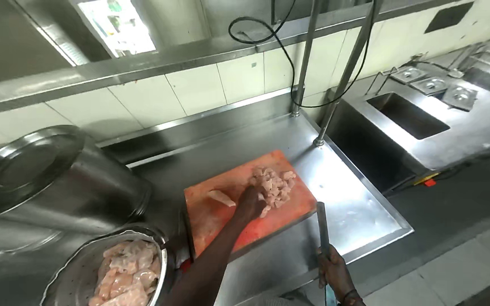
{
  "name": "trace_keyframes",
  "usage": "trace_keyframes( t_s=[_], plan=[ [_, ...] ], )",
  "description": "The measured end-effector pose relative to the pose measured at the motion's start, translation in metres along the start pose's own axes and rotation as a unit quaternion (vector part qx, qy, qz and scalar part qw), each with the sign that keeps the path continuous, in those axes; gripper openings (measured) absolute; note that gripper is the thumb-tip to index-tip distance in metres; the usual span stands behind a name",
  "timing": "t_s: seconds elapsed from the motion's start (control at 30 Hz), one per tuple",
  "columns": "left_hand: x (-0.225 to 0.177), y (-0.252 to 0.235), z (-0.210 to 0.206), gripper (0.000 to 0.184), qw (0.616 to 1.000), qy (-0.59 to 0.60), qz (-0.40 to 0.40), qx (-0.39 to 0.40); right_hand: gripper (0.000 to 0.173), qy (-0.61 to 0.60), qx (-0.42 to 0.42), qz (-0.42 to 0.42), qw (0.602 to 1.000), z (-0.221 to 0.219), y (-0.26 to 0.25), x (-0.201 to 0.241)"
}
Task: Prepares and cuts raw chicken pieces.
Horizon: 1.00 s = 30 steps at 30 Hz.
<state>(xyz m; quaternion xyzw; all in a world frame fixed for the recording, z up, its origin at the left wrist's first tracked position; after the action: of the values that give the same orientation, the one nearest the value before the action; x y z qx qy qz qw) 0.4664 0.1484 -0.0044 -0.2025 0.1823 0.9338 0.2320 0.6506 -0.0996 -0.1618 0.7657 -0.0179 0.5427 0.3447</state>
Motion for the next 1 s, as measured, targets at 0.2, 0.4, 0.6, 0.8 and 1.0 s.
trace_keyframes(
  t_s=[0.2, 0.4, 0.6, 0.8, 1.0],
  plan=[
    [-0.009, -0.047, 0.024, 0.051, 0.984, 0.160, -0.076, 0.028, 0.018, 0.003, 0.008, 0.011, 1.000, 0.000, -0.001, -0.001],
    [0.011, -0.020, 0.001, 0.036, 0.990, -0.133, 0.017, 0.046, 0.019, 0.013, 0.003, 0.005, 1.000, 0.000, 0.001, 0.000],
    [0.004, 0.009, -0.058, 0.036, 0.985, -0.160, 0.021, 0.052, 0.019, 0.017, 0.011, 0.003, 1.000, 0.000, 0.000, -0.001],
    [-0.020, -0.009, -0.015, 0.027, 0.998, -0.039, -0.022, 0.043, 0.018, 0.022, 0.013, 0.010, 1.000, -0.004, 0.004, 0.005],
    [0.029, -0.027, 0.035, 0.043, 0.989, -0.142, 0.019, -0.023, 0.015, 0.003, 0.011, 0.003, 1.000, -0.002, 0.001, 0.002]
  ],
)
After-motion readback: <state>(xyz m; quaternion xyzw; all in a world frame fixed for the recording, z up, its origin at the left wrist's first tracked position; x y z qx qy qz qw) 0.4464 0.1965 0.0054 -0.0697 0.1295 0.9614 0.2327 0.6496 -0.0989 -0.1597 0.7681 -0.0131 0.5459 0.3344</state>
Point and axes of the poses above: each hand's wrist, its own y-axis away from the middle knuckle, its own z-axis out of the back of the hand, x = y × z, the point moved 9 cm from there along -y, towards the middle knuckle, and after that the axes turned 12 degrees about -y, right-handed, at the moved point
